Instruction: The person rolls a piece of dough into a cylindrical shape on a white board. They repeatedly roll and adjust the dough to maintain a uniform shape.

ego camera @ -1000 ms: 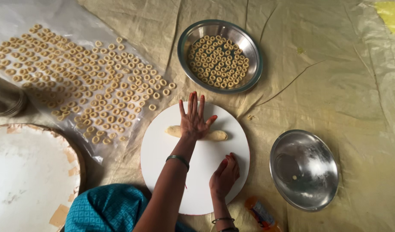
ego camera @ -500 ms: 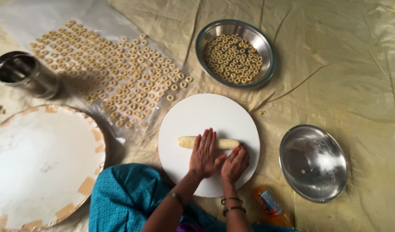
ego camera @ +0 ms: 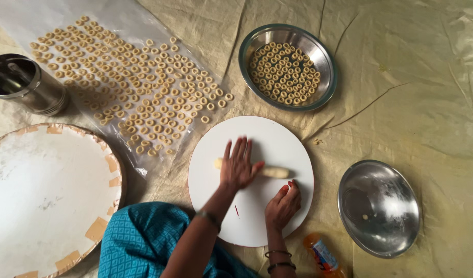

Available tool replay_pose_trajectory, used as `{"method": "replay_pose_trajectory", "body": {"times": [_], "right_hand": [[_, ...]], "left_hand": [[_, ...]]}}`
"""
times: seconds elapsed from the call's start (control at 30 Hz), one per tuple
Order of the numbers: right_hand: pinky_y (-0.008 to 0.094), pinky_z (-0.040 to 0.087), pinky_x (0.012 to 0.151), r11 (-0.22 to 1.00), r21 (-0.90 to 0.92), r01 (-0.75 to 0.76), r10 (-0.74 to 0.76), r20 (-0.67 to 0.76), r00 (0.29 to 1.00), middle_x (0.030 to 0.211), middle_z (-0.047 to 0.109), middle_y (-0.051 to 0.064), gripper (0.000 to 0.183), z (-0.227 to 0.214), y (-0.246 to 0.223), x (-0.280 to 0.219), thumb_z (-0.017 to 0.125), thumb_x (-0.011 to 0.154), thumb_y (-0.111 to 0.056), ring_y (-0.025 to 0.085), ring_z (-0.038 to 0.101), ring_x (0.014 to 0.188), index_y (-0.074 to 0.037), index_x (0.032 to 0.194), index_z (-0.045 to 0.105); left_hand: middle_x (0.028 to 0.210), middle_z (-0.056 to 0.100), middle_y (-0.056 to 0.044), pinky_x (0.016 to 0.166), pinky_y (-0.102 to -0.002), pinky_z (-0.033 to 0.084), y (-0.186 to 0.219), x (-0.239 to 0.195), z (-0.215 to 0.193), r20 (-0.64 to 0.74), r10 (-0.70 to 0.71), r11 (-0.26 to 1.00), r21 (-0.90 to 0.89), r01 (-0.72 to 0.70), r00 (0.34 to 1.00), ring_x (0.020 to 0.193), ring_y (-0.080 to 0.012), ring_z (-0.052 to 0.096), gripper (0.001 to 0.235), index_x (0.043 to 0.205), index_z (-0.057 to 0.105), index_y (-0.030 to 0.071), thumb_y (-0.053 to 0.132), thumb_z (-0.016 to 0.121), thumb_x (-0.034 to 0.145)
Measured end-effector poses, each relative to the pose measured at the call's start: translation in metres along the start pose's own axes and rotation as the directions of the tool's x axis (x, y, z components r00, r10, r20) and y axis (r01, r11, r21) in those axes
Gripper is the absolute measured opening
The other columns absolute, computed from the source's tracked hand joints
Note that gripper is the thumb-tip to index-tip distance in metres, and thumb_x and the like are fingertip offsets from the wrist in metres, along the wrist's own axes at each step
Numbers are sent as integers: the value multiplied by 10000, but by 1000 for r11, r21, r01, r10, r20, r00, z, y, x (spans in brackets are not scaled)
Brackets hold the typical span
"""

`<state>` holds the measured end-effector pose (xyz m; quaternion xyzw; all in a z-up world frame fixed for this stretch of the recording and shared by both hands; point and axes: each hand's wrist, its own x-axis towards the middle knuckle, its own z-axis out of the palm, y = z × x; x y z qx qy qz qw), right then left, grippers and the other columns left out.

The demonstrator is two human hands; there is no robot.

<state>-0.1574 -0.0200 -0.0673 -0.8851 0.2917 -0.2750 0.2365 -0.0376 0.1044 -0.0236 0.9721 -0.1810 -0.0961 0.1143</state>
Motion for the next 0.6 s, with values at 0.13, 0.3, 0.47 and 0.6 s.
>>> {"method": "replay_pose_trajectory", "body": {"times": [0.13, 0.3, 0.47, 0.6], "right_hand": [[517, 369, 1118, 1000, 5, -9, 9, 14, 1000, 1328, 633, 133, 363, -3, -1, 0, 420, 1085, -241, 328, 557, 1283, -28, 1336, 571], [515, 355, 1124, 1000, -20, 21, -20, 17, 1000, 1399, 621, 152, 320, -2, -1, 0, 410, 1086, -230, 337, 551, 1324, -38, 1269, 588], [514, 395, 1078, 1000, -2, 20, -20, -31, 999, 1319, 647, 143, 356, 3, -2, 2, 433, 1079, -250, 345, 571, 1272, -29, 1316, 582], [534, 403, 1040, 1000, -6, -3, 2, -34, 999, 1254, 658, 136, 382, 8, 7, -2, 443, 1072, -267, 364, 581, 1225, -21, 1330, 581]], "left_hand": [[1703, 70, -131, 1229, -547, -54, -6, 67, -16, -123, -52, 997, 57, 59, 991, 1566, -249, -21, 934, 1608, 67, 75, 730, 196, 954], [1695, 98, -133, 1224, -547, -35, -8, 87, -16, -235, -27, 996, 73, 45, 972, 1562, -247, -6, 949, 1599, 103, 52, 718, 232, 935], [1701, 140, -172, 1257, -558, -13, -4, 29, -2, -174, 10, 1000, -2, -11, 985, 1585, -285, 65, 936, 1604, 144, -2, 698, 279, 998], [1686, 191, -163, 1266, -540, -8, 2, -29, 9, -78, 49, 996, -68, -54, 996, 1580, -277, 114, 913, 1619, 136, -13, 655, 280, 1014]]}}
